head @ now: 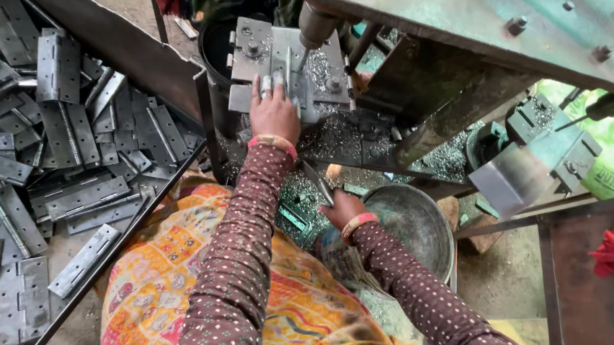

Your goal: The person operates a metalworking machine, repeatedly picking up metal pieces from a pile and placing them into the machine's mechanism. They use a metal tool to assist in positioning the pieces and then remove the processed items, dropping them into a container below.

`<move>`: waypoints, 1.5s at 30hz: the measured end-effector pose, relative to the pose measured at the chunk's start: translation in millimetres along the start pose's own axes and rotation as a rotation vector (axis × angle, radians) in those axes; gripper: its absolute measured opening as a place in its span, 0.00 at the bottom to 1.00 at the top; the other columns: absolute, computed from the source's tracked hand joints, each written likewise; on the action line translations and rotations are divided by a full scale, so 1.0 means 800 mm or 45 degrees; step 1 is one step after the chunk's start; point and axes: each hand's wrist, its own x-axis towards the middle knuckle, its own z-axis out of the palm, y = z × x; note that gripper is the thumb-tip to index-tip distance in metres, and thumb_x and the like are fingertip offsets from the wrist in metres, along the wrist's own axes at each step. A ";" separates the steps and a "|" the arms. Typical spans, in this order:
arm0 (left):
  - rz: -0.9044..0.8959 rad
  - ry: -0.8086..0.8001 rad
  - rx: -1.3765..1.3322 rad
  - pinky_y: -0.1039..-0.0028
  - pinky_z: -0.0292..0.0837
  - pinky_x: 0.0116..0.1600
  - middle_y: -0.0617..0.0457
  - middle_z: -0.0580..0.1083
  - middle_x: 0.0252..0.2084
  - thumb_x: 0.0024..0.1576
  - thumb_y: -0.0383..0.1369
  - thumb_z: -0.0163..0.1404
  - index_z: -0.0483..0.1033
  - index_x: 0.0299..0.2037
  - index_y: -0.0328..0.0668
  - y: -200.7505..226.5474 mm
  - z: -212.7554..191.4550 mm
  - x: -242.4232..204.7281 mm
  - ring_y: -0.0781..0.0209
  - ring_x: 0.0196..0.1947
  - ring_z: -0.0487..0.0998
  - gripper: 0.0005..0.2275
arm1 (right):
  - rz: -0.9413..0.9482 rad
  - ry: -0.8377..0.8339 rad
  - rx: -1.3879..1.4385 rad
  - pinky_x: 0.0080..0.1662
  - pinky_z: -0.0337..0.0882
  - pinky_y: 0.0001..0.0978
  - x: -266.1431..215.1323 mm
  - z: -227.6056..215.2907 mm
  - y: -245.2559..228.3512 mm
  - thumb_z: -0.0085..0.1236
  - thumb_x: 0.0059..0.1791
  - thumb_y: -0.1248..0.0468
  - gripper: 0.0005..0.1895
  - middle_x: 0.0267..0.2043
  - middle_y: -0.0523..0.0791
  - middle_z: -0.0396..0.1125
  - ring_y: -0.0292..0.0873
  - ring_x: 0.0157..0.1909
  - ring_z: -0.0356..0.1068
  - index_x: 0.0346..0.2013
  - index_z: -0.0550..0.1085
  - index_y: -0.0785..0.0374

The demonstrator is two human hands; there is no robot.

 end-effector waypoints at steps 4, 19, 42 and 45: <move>-0.019 0.071 -0.027 0.56 0.33 0.79 0.42 0.68 0.66 0.69 0.43 0.37 0.78 0.54 0.36 0.008 -0.007 -0.013 0.48 0.71 0.64 0.20 | 0.050 -0.124 -0.129 0.43 0.76 0.45 0.011 -0.080 -0.026 0.57 0.51 0.46 0.27 0.38 0.54 0.75 0.52 0.36 0.77 0.49 0.71 0.68; -0.017 0.158 -0.039 0.54 0.32 0.76 0.42 0.68 0.66 0.65 0.37 0.38 0.81 0.50 0.37 0.008 0.007 -0.010 0.47 0.68 0.65 0.17 | -0.063 -0.007 -0.014 0.43 0.75 0.51 0.015 -0.012 0.008 0.61 0.47 0.45 0.34 0.38 0.59 0.74 0.59 0.39 0.76 0.52 0.66 0.71; 0.084 0.041 -0.337 0.53 0.34 0.78 0.47 0.67 0.69 0.58 0.32 0.45 0.82 0.46 0.41 -0.004 -0.017 -0.025 0.62 0.65 0.69 0.12 | -0.058 0.147 0.133 0.47 0.72 0.52 -0.003 -0.056 -0.004 0.63 0.46 0.40 0.30 0.40 0.58 0.74 0.62 0.44 0.74 0.47 0.75 0.63; 0.164 0.515 -0.252 0.54 0.42 0.76 0.43 0.68 0.67 0.63 0.37 0.47 0.78 0.53 0.34 0.005 -0.026 -0.102 0.53 0.69 0.67 0.16 | -0.101 0.200 0.118 0.47 0.72 0.54 -0.008 -0.055 0.001 0.63 0.46 0.39 0.32 0.41 0.59 0.74 0.64 0.46 0.74 0.49 0.75 0.63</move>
